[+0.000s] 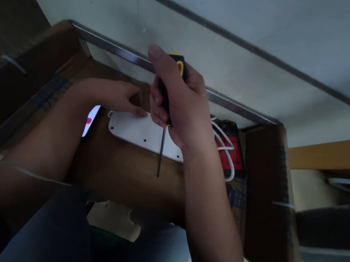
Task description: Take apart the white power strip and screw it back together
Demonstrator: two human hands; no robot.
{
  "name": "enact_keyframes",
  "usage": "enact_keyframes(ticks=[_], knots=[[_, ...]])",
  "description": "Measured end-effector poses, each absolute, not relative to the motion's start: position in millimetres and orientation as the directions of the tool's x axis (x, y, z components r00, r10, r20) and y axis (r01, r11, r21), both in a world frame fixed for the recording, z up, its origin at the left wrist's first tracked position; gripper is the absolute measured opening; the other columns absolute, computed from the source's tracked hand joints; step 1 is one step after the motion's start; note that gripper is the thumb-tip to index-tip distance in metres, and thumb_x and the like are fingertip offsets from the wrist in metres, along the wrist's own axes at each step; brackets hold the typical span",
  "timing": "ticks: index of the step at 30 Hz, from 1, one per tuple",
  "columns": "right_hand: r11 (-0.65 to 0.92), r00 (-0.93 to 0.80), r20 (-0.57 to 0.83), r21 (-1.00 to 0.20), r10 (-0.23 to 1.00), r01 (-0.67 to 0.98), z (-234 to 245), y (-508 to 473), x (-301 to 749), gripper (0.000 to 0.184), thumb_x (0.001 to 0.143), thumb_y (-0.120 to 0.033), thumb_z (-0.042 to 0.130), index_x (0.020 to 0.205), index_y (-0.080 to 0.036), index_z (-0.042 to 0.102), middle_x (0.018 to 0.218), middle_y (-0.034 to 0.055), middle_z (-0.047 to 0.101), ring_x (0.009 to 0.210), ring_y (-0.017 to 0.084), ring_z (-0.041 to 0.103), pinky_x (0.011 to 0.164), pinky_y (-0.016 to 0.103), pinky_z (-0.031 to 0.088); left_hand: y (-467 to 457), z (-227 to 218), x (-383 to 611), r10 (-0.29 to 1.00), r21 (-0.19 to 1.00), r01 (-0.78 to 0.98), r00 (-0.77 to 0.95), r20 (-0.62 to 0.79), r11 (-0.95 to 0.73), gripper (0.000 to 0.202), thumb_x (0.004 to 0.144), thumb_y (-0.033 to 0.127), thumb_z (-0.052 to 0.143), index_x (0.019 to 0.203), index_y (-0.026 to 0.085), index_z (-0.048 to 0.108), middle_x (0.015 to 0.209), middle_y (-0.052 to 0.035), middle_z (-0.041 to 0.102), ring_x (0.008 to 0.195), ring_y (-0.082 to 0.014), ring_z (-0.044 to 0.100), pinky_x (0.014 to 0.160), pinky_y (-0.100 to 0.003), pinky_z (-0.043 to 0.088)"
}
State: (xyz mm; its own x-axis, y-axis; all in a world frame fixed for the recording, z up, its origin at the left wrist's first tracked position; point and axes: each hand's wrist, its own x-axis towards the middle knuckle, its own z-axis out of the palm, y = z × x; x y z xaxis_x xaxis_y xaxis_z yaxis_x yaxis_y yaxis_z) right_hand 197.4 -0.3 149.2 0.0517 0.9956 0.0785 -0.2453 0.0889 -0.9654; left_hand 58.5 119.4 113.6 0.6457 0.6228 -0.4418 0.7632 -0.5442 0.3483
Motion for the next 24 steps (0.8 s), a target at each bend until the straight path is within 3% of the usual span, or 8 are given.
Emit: enact_keyframes(ticks=[3,7,10,13,16,20,24], knots=[[0.111,0.125,0.08,-0.96,0.989,-0.257,153.7,0.2,199.0,0.056,0.077,-0.053,0.081,0.076,-0.019,0.037,0.054,-0.0076,0.033,0.036,0.002,0.023,0.035,0.021,0.01,120.0,112.5,58.3,0.631,0.269,0.778,0.621,-0.464,-0.568,0.063,0.094,0.066,0.055,0.125,0.013,0.069,0.119,-0.0107,0.074,0.108,-0.026,0.069,0.101,-0.036,0.051],[0.167,0.232,0.105,-0.949,0.967,-0.266,159.4,4.0,206.0,0.058,0.078,-0.06,0.077,0.079,-0.02,0.036,0.056,-0.0081,0.029,0.039,0.002,0.016,0.038,0.022,0.006,122.8,108.4,58.7,0.623,0.258,0.759,0.643,-0.446,-0.598,0.063,0.1,0.066,0.043,0.124,0.013,0.069,0.126,-0.0165,0.073,0.11,-0.0308,0.07,0.095,-0.041,0.054],[0.222,0.343,0.126,-0.941,0.931,-0.255,162.5,7.6,217.6,0.063,0.071,-0.065,0.079,0.08,-0.022,0.034,0.056,-0.0083,0.027,0.041,0.003,0.011,0.039,0.026,0.005,124.2,108.4,59.0,0.625,0.244,0.754,0.647,-0.438,-0.609,0.061,0.105,0.06,0.036,0.127,0.013,0.068,0.128,-0.017,0.072,0.113,-0.0297,0.07,0.097,-0.039,0.053],[0.243,0.45,0.101,-0.931,0.887,-0.271,162.9,10.3,229.3,0.064,0.061,-0.06,0.086,0.079,-0.024,0.037,0.057,-0.0078,0.026,0.045,0.004,0.011,0.042,0.029,0.007,123.5,110.5,59.6,0.626,0.221,0.753,0.644,-0.44,-0.619,0.057,0.108,0.052,0.032,0.13,0.013,0.068,0.13,-0.0168,0.072,0.116,-0.0279,0.069,0.1,-0.036,0.051],[0.277,0.511,0.088,-0.91,0.855,-0.308,160.5,13.8,233.4,0.061,0.06,-0.053,0.088,0.078,-0.024,0.037,0.058,-0.0076,0.027,0.047,0.003,0.015,0.044,0.029,0.011,122.5,111.6,60.3,0.614,0.226,0.739,0.659,-0.434,-0.634,0.057,0.108,0.047,0.031,0.13,0.01,0.069,0.132,-0.0193,0.072,0.119,-0.0291,0.069,0.1,-0.036,0.05],[0.373,0.614,0.094,-0.862,0.783,-0.343,159.5,21.2,228.2,0.057,0.079,-0.057,0.076,0.079,-0.021,0.031,0.055,-0.0103,0.025,0.042,0.002,0.019,0.041,0.023,0.009,121.5,113.3,61.2,0.611,0.283,0.718,0.693,-0.383,-0.636,0.053,0.106,0.044,0.036,0.121,0.01,0.075,0.122,-0.0167,0.075,0.107,-0.0264,0.07,0.09,-0.033,0.049],[0.466,0.744,0.053,-0.809,0.666,-0.359,165.8,23.9,232.0,0.049,0.107,-0.06,0.03,0.079,-0.019,0.029,0.053,-0.0095,0.023,0.038,0.003,0.02,0.039,0.02,0.007,118.9,117.7,60.8,0.593,0.499,0.664,0.739,-0.32,-0.557,0.046,0.102,0.043,0.044,0.106,0.014,0.08,0.097,-0.0078,0.078,0.081,-0.0185,0.066,0.068,-0.027,0.042]])
